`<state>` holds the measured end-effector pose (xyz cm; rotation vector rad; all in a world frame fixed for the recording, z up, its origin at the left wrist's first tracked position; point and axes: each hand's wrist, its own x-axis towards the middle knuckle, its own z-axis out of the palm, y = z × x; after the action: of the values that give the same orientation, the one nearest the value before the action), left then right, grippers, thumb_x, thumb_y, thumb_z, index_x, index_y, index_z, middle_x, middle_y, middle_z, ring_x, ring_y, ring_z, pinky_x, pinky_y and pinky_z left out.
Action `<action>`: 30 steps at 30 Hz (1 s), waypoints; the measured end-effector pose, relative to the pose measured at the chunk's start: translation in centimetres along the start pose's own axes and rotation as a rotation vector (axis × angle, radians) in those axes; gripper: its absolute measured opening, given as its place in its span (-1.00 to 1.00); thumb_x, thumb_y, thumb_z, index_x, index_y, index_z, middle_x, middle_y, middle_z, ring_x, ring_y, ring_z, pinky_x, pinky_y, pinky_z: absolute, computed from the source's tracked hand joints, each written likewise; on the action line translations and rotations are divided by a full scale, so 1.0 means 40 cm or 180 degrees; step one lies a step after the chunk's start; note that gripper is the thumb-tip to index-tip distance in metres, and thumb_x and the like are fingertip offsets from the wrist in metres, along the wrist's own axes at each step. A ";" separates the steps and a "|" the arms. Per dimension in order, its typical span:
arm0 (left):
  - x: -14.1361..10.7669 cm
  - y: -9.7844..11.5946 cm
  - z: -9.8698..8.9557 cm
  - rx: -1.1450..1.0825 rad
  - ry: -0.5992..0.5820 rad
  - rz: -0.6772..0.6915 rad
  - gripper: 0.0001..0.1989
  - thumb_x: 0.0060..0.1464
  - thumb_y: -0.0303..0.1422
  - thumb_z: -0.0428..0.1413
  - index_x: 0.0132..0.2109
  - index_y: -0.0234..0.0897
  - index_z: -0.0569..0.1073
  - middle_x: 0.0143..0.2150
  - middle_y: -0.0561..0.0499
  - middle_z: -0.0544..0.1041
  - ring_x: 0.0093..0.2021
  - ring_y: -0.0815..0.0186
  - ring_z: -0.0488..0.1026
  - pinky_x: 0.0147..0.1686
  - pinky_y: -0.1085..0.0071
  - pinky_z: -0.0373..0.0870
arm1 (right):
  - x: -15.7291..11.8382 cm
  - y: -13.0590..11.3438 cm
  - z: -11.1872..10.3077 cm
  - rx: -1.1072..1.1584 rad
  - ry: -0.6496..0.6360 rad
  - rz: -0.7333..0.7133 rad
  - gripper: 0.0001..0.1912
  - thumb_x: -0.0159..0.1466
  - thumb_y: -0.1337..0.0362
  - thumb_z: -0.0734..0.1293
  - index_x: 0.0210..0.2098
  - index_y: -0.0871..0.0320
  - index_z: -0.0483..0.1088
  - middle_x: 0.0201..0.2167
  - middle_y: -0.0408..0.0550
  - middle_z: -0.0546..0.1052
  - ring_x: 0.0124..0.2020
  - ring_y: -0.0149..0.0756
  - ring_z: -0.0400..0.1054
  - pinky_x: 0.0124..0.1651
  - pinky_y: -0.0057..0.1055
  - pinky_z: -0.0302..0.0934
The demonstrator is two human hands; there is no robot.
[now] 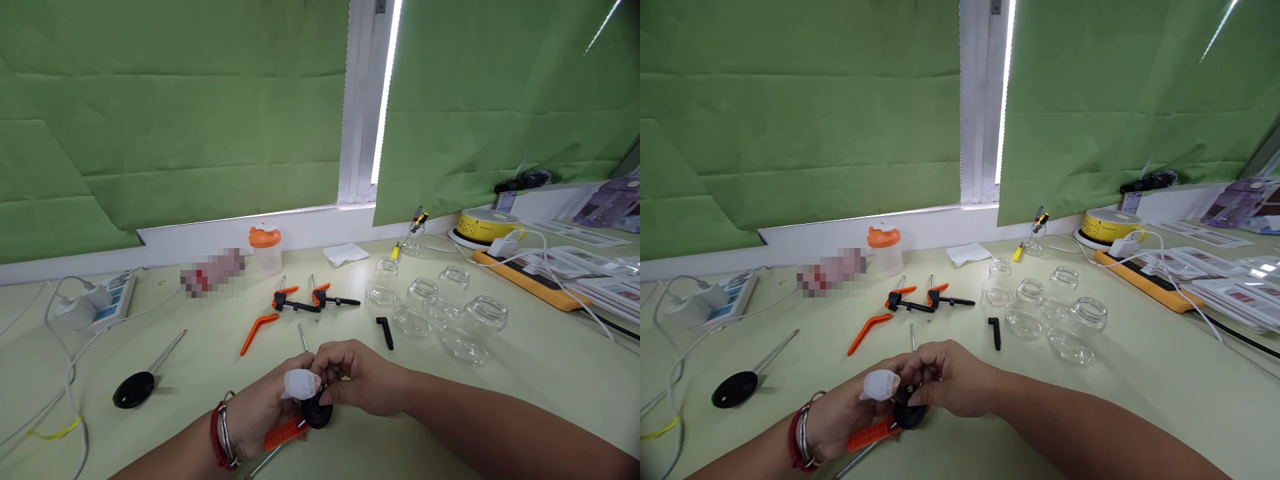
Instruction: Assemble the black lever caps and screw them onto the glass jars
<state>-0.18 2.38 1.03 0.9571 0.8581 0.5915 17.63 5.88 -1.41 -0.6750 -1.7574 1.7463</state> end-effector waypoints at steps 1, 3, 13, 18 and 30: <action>0.000 0.000 0.000 -0.0012 -0.0018 -0.0007 -0.70 -0.15 -0.23 0.13 -0.25 -0.27 0.31 -0.35 0.00 0.35 -0.38 0.31 0.31 -0.51 0.46 0.20 | 0.000 -0.002 0.000 0.0006 -0.0039 -0.0102 -0.83 0.00 0.46 0.43 -0.38 0.22 0.43 -0.43 -0.19 0.39 -0.43 -0.48 0.25 -0.36 -0.50 0.16; -0.001 0.000 0.001 -0.0027 -0.0064 -0.0014 -0.71 -0.14 -0.23 0.12 -0.25 -0.27 0.31 -0.36 0.01 0.34 -0.40 0.32 0.30 -0.51 0.46 0.20 | -0.002 -0.007 0.000 0.0042 -0.0100 -0.0222 -0.85 0.01 0.46 0.42 -0.38 0.22 0.44 -0.35 -0.15 0.42 -0.35 -0.44 0.31 -0.28 -0.47 0.20; -0.002 0.000 0.000 0.0017 -0.0019 -0.0008 -0.71 -0.14 -0.24 0.11 -0.24 -0.27 0.32 -0.33 -0.02 0.36 -0.35 0.28 0.34 -0.49 0.45 0.23 | -0.002 -0.001 0.003 0.0113 0.0005 0.0138 -0.82 -0.02 0.40 0.44 -0.43 0.23 0.36 -0.49 -0.21 0.37 -0.46 -0.48 0.23 -0.40 -0.51 0.14; -0.003 0.004 0.003 -0.0011 -0.0021 -0.0037 -0.71 -0.13 -0.23 0.12 -0.24 -0.26 0.32 -0.34 -0.02 0.36 -0.37 0.29 0.33 -0.52 0.46 0.21 | -0.002 -0.002 0.003 0.0151 0.0043 0.0265 -0.79 -0.03 0.38 0.45 -0.43 0.23 0.35 -0.53 -0.23 0.35 -0.48 -0.50 0.21 -0.41 -0.52 0.12; -0.001 0.003 0.003 -0.0108 -0.0047 -0.0029 -0.72 -0.14 -0.26 0.13 -0.25 -0.27 0.33 -0.37 0.01 0.33 -0.41 0.32 0.31 -0.52 0.46 0.21 | -0.003 -0.007 0.000 -0.0091 -0.0077 -0.0284 -0.88 0.02 0.37 0.44 -0.41 0.20 0.45 -0.33 -0.14 0.44 -0.34 -0.42 0.33 -0.26 -0.44 0.24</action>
<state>-0.12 2.34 1.21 0.9255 0.8364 0.5887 17.73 5.81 -1.12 -0.5804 -1.8040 1.6788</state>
